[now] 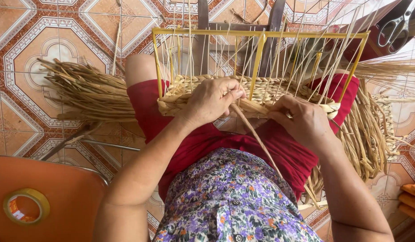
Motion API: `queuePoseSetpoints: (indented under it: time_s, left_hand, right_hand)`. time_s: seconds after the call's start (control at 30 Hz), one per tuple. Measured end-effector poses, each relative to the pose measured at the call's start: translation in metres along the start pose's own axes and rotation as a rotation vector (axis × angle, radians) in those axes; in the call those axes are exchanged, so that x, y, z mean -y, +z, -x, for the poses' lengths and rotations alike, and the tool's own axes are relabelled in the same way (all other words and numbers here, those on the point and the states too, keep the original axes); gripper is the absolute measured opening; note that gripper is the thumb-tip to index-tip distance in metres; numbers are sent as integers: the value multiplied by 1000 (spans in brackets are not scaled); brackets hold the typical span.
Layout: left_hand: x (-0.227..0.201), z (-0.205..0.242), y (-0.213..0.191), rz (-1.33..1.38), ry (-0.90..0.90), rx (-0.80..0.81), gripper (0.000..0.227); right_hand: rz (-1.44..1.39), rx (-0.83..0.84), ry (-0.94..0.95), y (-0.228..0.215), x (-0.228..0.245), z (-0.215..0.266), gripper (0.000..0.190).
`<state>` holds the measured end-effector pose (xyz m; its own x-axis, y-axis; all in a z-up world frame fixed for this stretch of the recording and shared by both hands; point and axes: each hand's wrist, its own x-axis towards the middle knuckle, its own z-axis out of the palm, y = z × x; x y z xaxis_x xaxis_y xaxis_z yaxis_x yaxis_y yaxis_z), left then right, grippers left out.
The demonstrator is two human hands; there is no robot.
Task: The person weaves a basket by hand, threading dried plant fibers through a rectangular frame and around vertical supports. They pull the fibers tight and add new stalks one at a time to build up the sides of the basket.
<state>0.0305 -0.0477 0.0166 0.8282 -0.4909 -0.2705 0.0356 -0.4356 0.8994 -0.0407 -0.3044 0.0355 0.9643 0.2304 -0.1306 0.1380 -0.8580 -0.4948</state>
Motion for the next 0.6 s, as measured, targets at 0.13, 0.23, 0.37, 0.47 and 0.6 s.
queuePoseSetpoints:
  time_s: [0.13, 0.23, 0.37, 0.47, 0.6]
  left_hand:
    - [31, 8, 11, 223, 379, -236, 24]
    - [34, 22, 20, -156, 62, -407, 19]
    - [20, 18, 19, 276, 284, -113, 33]
    - [-10, 17, 7, 296, 180, 47, 32]
    - [5, 17, 30, -51, 247, -107, 11]
  right_hand:
    - [193, -106, -122, -10, 29, 1, 17]
    - [388, -315, -301, -36, 86, -8, 35]
    - [11, 401, -196, -16, 53, 3, 27]
    - [-481, -87, -532, 8, -4, 10, 8]
    - [-941, -105, 113, 20, -7, -25, 12]
